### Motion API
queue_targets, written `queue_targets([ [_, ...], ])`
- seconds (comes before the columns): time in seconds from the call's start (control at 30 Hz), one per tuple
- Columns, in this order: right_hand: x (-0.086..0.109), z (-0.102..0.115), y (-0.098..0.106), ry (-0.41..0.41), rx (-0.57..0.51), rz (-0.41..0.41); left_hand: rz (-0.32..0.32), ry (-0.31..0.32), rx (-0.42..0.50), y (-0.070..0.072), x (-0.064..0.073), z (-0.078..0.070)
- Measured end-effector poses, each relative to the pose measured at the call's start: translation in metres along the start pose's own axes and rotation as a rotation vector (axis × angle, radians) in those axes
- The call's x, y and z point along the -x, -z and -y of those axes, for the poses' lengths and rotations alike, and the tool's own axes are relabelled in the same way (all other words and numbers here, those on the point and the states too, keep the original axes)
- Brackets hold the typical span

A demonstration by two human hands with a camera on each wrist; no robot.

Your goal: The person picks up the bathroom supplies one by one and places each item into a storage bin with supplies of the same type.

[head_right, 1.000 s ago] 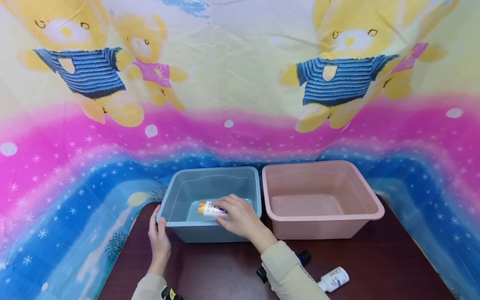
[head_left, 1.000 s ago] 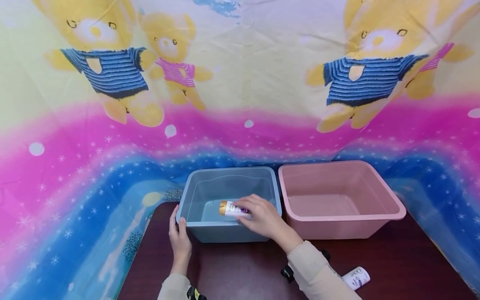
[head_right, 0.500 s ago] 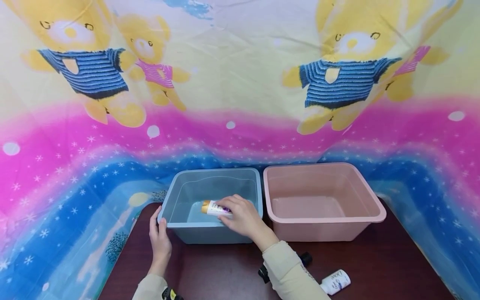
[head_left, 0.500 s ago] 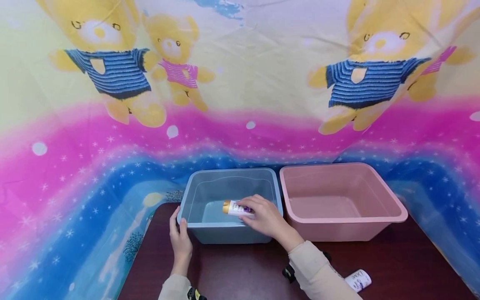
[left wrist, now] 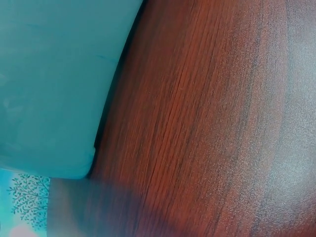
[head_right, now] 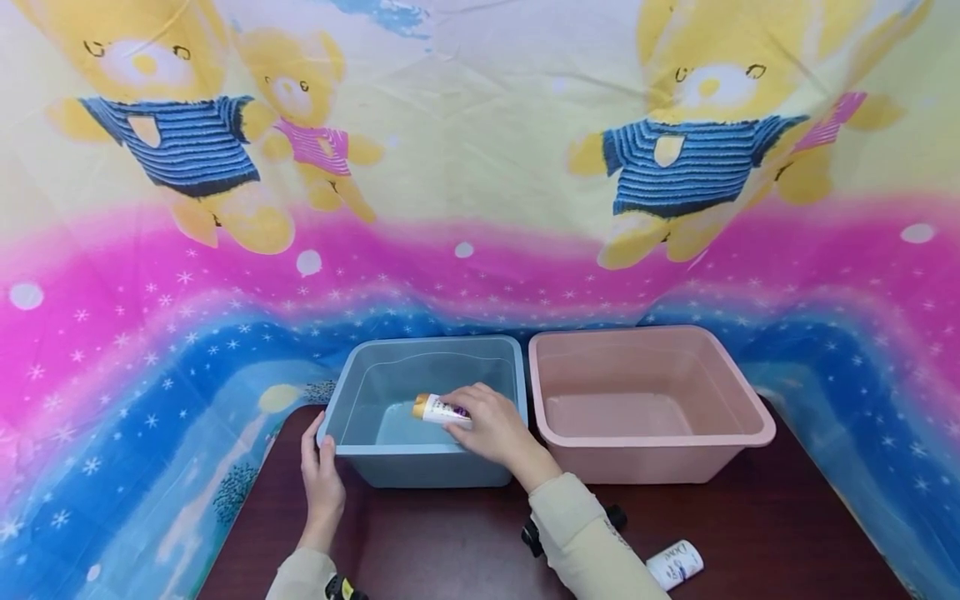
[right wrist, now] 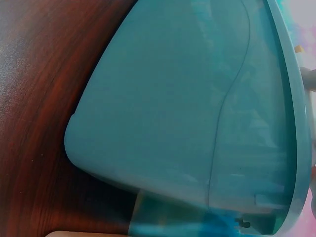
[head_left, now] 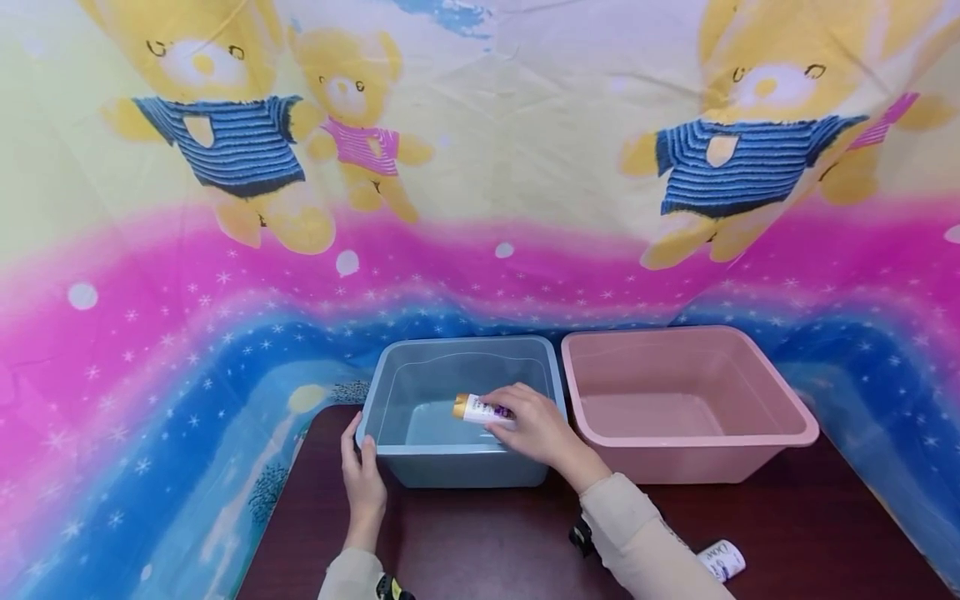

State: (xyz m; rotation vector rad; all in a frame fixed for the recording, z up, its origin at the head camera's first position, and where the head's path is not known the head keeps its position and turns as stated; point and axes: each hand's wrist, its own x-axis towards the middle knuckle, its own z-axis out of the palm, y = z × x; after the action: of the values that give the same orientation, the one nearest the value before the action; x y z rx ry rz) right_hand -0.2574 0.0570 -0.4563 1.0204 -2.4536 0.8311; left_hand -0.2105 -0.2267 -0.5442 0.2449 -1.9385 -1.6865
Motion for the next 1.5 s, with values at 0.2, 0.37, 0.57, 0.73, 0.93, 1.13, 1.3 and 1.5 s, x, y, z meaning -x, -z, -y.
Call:
queue_targets([
  [0.2, -0.003, -0.005, 0.002, -0.026, 0.006, 0.001, 0.005, 0.011, 0.003, 0.000, -0.001, 0.001],
  [0.37, -0.005, -0.009, 0.003, -0.062, 0.019, 0.029, 0.010, 0.023, 0.006, 0.000, 0.000, 0.000],
  [0.57, -0.007, -0.009, 0.005, -0.094, 0.007, 0.062, 0.008, 0.018, 0.017, 0.001, 0.000, 0.000],
  [0.73, -0.008, -0.011, 0.006, -0.099, 0.000, 0.065, 0.009, 0.032, 0.015, 0.000, 0.000, -0.001],
  [0.93, -0.010, -0.012, 0.003, -0.118, 0.004, 0.083, 0.000, 0.027, 0.012, -0.001, 0.001, -0.002],
  [1.13, -0.010, -0.014, 0.001, -0.139, -0.003, 0.092, 0.008, 0.025, 0.015, -0.001, 0.002, -0.001],
  [1.3, -0.011, -0.015, -0.001, -0.162, -0.006, 0.114, 0.013, 0.029, 0.022, -0.001, 0.003, -0.001],
  [1.5, -0.013, -0.017, -0.003, -0.166, -0.006, 0.130, 0.008, 0.013, 0.038, -0.002, 0.003, -0.001],
])
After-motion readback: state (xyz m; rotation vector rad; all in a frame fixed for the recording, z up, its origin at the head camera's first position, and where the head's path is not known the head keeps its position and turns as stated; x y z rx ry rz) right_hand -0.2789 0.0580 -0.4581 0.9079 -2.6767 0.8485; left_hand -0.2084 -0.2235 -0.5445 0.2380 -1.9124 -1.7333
